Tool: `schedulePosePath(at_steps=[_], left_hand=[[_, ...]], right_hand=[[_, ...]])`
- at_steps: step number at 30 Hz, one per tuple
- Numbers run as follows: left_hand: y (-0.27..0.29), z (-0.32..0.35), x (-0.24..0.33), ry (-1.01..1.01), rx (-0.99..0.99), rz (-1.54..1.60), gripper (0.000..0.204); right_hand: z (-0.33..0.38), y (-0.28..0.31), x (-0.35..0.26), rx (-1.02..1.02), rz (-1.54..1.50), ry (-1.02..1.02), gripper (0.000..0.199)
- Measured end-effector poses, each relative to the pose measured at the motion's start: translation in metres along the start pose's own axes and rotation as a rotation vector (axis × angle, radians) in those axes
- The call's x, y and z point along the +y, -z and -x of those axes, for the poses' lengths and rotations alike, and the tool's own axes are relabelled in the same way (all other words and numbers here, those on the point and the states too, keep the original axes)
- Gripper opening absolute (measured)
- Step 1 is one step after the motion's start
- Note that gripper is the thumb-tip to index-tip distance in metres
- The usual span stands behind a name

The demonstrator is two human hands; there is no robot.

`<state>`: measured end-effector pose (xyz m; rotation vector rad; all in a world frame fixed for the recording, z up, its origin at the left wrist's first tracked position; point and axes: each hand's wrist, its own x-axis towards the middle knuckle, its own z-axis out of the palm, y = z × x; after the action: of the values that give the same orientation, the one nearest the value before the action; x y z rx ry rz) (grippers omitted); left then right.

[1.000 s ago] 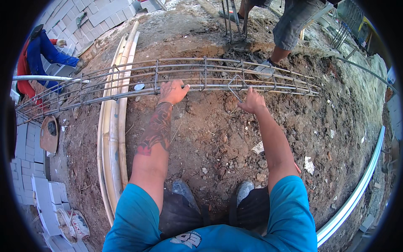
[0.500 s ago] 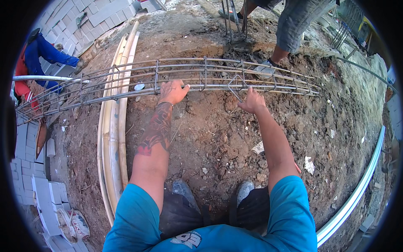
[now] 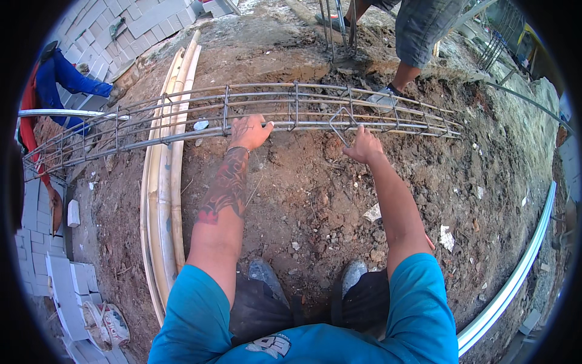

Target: The person picks up a rebar stirrup, walks across the construction site, and fits the rebar stirrups onto a steel rebar cage while working with coworkers.

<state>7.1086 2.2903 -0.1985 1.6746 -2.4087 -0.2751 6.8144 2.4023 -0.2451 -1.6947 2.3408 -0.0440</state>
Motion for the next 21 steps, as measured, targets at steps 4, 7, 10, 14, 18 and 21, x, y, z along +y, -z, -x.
schedulePosePath(at_steps=[4, 7, 10, 14, 18, 21], left_hand=[[-0.0005, 0.0005, -0.0009, 0.001, 0.009, -0.004, 0.04], [0.0003, 0.0002, -0.0001, 0.011, -0.009, -0.006, 0.04], [0.0006, 0.0007, -0.0001, 0.007, -0.008, -0.018, 0.04], [0.0001, 0.0012, 0.0001, 0.008, -0.014, -0.01, 0.041], [-0.0003, 0.0014, -0.0012, 0.006, 0.004, 0.005, 0.041], [-0.001, 0.0004, -0.0003, 0.016, -0.003, 0.01, 0.041]], right_hand=[[0.0001, 0.0005, -0.001, -0.009, -0.002, -0.006, 0.089], [0.0005, 0.0007, -0.0012, -0.011, 0.003, -0.008, 0.09], [0.0018, 0.002, -0.0027, -0.015, 0.001, -0.013, 0.091], [0.0034, 0.0035, -0.0024, -0.029, 0.002, -0.022, 0.092], [0.0056, 0.0054, -0.0025, 0.002, -0.001, -0.002, 0.09], [0.0056, 0.0066, -0.0012, 0.001, 0.0, -0.005, 0.09]])
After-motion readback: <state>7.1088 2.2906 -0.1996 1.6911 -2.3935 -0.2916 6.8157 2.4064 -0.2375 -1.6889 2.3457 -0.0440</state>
